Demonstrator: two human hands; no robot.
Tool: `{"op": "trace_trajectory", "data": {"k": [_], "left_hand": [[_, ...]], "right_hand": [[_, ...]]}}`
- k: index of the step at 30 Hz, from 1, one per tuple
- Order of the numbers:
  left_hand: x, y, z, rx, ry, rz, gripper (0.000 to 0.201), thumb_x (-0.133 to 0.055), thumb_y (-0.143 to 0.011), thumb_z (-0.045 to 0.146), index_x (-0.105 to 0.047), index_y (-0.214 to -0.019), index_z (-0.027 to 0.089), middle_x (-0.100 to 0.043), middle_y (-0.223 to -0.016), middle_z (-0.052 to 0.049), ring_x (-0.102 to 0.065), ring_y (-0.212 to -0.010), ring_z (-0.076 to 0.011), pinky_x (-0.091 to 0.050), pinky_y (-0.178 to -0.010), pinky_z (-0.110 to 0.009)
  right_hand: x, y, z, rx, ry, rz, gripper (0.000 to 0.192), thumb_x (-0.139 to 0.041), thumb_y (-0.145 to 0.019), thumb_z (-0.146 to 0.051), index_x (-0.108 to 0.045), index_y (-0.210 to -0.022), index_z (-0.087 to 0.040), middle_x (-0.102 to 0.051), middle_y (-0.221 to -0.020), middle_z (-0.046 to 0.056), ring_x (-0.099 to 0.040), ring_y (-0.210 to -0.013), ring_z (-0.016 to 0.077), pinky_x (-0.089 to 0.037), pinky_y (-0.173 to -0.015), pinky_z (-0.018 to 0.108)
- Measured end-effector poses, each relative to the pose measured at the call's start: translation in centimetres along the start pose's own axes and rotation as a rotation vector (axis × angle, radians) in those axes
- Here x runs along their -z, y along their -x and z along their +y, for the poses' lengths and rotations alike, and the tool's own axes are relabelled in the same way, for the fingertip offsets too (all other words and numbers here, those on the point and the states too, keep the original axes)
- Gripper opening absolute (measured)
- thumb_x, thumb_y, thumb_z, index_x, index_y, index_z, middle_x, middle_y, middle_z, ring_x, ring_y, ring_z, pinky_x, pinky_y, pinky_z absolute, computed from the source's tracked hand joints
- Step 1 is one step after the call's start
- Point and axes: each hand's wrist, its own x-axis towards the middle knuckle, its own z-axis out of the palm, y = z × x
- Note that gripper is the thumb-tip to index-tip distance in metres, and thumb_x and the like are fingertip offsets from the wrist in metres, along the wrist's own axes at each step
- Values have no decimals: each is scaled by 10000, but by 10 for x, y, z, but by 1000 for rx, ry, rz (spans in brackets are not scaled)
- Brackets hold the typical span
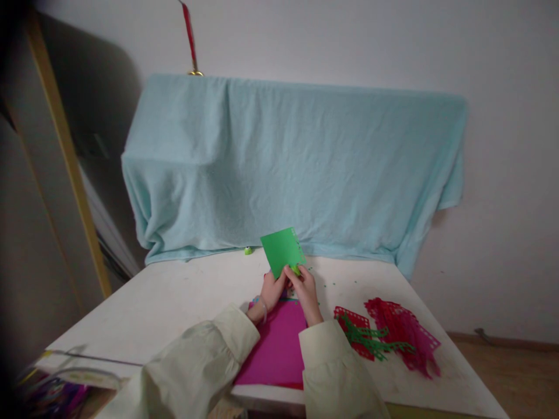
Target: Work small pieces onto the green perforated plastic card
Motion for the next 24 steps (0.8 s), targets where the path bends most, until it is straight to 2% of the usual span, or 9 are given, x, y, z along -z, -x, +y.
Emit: {"op": "trace_trajectory", "data": {"k": [14, 18, 22, 24], "left_hand": [[0, 0, 2, 9, 11, -42, 469, -316, -908, 499, -543, -700, 145, -524, -615, -1, -465, -582, -125, -367, -589, -228], [2, -1, 6, 22, 32, -70, 475, -312, -906, 501, -562, -737, 135, -535, -637, -7, -461, -591, -126, -373, -596, -230], [3, 0, 10, 50, 102, -39, 473, -342, -884, 531, -579, -847, 123, -564, -713, -27, -485, -653, -142, -397, -620, -237], [4, 0, 12, 80, 117, -29, 489, -361, -866, 556, -578, -827, 119, -556, -688, -29, -489, -657, -150, -403, -616, -242]], "right_hand": [[-3, 1, -5, 1, -18, 9, 347, -678, -711, -481, -529, -631, -178, -482, -569, -42, -432, -528, 112, -318, -485, 225], [-4, 0, -2, -44, -55, 14, 340, -715, -672, -471, -564, -665, -167, -536, -586, -29, -474, -527, 115, -349, -487, 223], [-3, -2, 6, -71, -103, 1, 329, -761, -632, -422, -608, -746, -154, -607, -671, 6, -539, -580, 142, -401, -521, 235], [-2, -2, 8, -66, -125, -13, 322, -774, -627, -388, -618, -780, -151, -631, -716, 23, -566, -624, 157, -428, -555, 244]]}}
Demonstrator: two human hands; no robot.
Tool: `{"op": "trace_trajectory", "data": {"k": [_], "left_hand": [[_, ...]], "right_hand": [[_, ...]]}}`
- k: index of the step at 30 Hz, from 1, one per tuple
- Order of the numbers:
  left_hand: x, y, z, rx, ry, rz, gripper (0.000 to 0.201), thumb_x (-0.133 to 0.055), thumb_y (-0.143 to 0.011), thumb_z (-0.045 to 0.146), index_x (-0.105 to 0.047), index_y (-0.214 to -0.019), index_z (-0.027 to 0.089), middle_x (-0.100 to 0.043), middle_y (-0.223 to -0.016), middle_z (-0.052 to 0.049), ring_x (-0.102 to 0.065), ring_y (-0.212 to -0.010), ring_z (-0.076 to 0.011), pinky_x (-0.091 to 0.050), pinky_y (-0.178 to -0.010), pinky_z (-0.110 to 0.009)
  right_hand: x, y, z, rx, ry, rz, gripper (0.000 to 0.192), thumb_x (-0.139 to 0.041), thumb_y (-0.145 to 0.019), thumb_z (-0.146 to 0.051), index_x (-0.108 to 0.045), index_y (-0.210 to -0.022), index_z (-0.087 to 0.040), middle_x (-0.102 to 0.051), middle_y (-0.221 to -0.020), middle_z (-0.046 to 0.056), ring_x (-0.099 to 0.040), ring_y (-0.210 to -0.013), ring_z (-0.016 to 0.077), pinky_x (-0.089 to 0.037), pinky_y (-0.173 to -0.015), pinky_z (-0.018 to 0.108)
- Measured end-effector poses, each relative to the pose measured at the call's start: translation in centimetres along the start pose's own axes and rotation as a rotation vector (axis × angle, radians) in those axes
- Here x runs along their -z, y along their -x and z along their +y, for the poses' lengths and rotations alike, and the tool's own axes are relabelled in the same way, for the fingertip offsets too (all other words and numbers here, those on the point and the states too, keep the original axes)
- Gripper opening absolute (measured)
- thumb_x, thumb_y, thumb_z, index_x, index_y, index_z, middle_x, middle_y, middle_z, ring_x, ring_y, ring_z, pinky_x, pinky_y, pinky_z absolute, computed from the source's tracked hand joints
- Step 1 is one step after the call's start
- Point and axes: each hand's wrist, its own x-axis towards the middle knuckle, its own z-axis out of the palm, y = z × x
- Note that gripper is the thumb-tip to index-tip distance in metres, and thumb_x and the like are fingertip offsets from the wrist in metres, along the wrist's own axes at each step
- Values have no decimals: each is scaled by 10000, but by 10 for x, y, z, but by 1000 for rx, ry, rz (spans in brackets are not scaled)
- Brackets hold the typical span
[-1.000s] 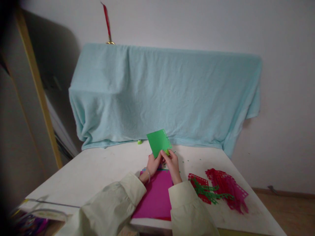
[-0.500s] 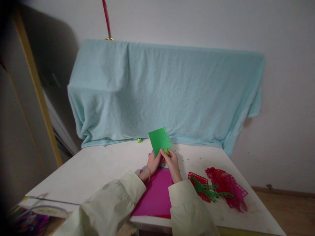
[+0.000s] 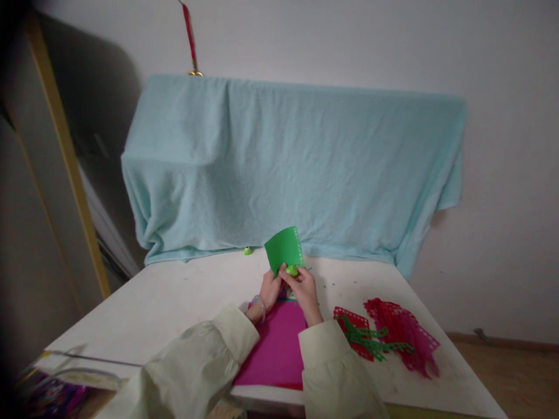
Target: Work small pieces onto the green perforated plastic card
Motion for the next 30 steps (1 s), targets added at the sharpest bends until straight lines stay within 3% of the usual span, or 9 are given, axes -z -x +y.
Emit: {"op": "trace_trajectory", "data": {"k": [11, 25, 30], "left_hand": [[1, -2, 1, 39, -35, 1, 555, -342, -838, 619, -556, -662, 138, -487, -518, -9, -488, -602, -158, -410, -605, -259], [0, -1, 0, 3, -70, -7, 539, -341, -857, 596, -575, -777, 116, -553, -698, -37, -470, -649, -144, -391, -621, -243], [1, -1, -3, -38, -70, -62, 505, -333, -873, 570, -569, -798, 129, -547, -710, -28, -462, -645, -140, -385, -614, -238]], "right_hand": [[-2, 3, -11, 46, -33, 1, 292, -758, -668, -318, -625, -874, -160, -673, -866, 60, -619, -756, 186, -471, -652, 260], [-3, 2, -15, 74, -102, 35, 277, -743, -680, -337, -633, -868, -166, -659, -815, 41, -609, -797, 188, -469, -703, 276], [-2, 2, -15, 87, -78, 64, 224, -731, -697, -320, -618, -806, -162, -642, -772, 27, -582, -710, 156, -451, -647, 254]]}}
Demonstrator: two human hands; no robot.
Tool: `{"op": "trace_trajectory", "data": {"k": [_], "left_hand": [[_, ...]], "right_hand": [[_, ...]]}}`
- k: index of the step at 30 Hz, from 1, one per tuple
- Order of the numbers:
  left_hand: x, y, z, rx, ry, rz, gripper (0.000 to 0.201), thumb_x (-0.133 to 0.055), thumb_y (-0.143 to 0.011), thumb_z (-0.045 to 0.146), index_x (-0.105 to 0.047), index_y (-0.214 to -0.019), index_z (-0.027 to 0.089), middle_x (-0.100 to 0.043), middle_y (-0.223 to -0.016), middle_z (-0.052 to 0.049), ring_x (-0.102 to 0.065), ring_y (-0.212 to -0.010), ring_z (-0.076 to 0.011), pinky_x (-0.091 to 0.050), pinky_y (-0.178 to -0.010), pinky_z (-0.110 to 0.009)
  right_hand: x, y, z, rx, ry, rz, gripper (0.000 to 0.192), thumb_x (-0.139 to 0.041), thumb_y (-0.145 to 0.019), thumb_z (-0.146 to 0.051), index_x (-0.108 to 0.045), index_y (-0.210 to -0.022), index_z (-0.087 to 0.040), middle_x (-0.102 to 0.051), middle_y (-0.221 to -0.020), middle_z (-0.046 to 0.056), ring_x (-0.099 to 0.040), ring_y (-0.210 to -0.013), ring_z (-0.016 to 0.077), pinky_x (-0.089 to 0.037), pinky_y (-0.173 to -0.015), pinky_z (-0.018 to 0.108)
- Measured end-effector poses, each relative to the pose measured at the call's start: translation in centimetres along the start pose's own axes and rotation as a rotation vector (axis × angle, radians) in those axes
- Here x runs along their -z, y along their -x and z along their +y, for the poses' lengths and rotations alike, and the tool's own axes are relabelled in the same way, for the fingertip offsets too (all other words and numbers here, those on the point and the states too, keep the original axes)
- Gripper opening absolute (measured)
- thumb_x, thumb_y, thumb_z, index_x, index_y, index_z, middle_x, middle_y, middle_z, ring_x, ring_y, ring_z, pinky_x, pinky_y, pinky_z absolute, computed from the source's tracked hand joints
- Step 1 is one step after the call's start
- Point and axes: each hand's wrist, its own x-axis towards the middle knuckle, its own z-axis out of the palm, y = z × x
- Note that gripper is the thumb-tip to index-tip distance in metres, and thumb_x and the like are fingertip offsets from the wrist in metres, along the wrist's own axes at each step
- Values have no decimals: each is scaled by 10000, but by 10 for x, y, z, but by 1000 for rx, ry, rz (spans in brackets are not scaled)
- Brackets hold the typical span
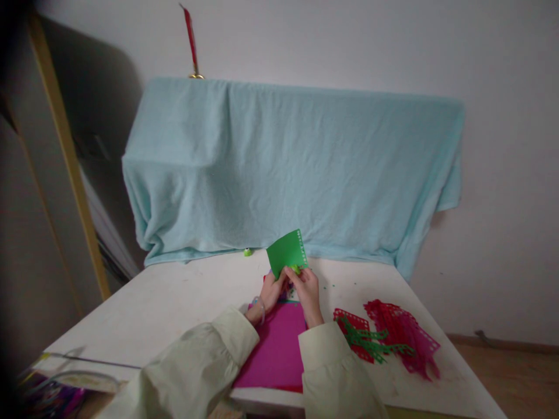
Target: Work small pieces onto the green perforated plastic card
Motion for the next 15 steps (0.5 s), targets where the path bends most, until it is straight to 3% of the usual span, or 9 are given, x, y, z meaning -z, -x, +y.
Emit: {"op": "trace_trajectory", "data": {"k": [15], "left_hand": [[1, 0, 3, -11, -38, -40, 507, -322, -878, 568, -533, -706, 141, -495, -619, -7, -436, -577, -126, -373, -555, -228]], "right_hand": [[1, 1, 0, -3, 92, 56, 327, -705, -689, -460, -561, -689, -167, -557, -621, -3, -505, -581, 139, -405, -553, 248]]}}
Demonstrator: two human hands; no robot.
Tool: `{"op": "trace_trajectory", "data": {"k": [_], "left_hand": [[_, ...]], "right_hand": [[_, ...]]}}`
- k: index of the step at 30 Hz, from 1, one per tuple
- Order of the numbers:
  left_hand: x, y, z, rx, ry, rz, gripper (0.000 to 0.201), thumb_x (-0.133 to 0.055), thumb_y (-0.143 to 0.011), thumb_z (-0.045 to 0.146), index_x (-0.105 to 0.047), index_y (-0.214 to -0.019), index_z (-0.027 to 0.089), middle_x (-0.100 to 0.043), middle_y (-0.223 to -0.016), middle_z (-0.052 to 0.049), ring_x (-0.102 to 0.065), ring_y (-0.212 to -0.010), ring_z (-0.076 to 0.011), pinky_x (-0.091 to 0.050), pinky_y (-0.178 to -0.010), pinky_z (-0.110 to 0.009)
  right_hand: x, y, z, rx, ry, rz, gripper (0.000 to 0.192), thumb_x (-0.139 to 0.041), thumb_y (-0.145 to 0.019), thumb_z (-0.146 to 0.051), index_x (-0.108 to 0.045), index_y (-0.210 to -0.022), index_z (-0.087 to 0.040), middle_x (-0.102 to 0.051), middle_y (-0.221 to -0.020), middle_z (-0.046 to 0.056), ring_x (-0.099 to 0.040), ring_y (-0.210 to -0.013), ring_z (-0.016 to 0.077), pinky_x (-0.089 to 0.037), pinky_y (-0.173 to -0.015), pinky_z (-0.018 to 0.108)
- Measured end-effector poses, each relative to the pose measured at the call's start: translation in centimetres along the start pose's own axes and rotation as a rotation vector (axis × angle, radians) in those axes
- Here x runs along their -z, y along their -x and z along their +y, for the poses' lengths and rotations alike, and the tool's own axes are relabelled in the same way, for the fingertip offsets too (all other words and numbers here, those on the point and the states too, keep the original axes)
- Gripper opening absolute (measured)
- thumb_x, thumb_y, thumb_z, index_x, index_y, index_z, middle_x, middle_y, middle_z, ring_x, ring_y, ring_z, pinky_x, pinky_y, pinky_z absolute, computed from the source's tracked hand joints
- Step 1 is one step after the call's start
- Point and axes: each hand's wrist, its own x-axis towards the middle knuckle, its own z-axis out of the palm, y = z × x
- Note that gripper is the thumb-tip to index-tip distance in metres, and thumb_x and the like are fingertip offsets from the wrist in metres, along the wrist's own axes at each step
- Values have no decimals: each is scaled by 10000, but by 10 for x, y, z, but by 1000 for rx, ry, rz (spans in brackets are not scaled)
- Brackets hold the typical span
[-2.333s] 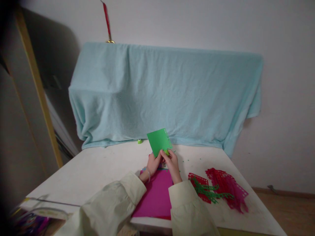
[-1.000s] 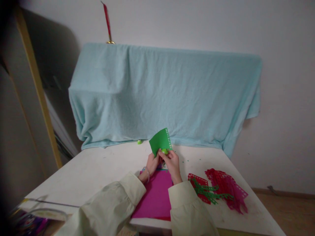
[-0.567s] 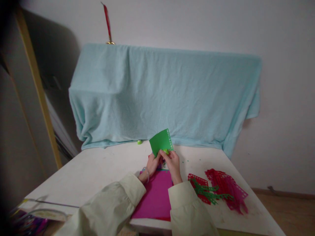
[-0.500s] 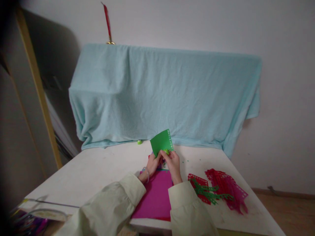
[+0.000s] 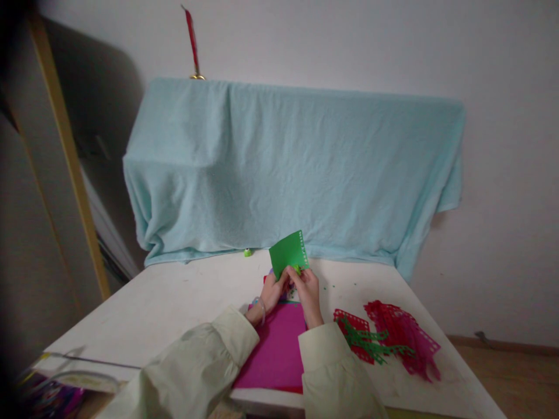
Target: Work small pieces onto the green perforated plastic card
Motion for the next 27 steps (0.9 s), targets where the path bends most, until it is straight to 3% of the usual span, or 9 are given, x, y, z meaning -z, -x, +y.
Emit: {"op": "trace_trajectory", "data": {"k": [9, 18, 27], "left_hand": [[-3, -1, -5, 6, 24, 7, 476, -323, -885, 544, -520, -721, 143, -495, -636, -3, -425, -567, -115, -364, -551, -224], [-2, 1, 3, -3, 32, 43, 475, -335, -875, 566, -519, -750, 146, -514, -692, -20, -448, -637, -134, -387, -599, -229], [-1, 2, 2, 45, 16, 25, 519, -322, -866, 591, -526, -702, 143, -500, -624, -9, -431, -563, -124, -361, -545, -227]], "right_hand": [[0, 1, 0, 26, -8, -20, 289, -697, -718, -418, -554, -689, -169, -546, -610, -20, -489, -566, 128, -377, -546, 244], [1, 1, 1, 26, 23, -1, 302, -696, -713, -439, -562, -676, -171, -555, -603, -20, -499, -565, 133, -373, -547, 248], [0, 1, -3, -10, 5, -26, 316, -720, -675, -446, -564, -667, -172, -559, -599, -13, -501, -564, 139, -385, -546, 252]]}}
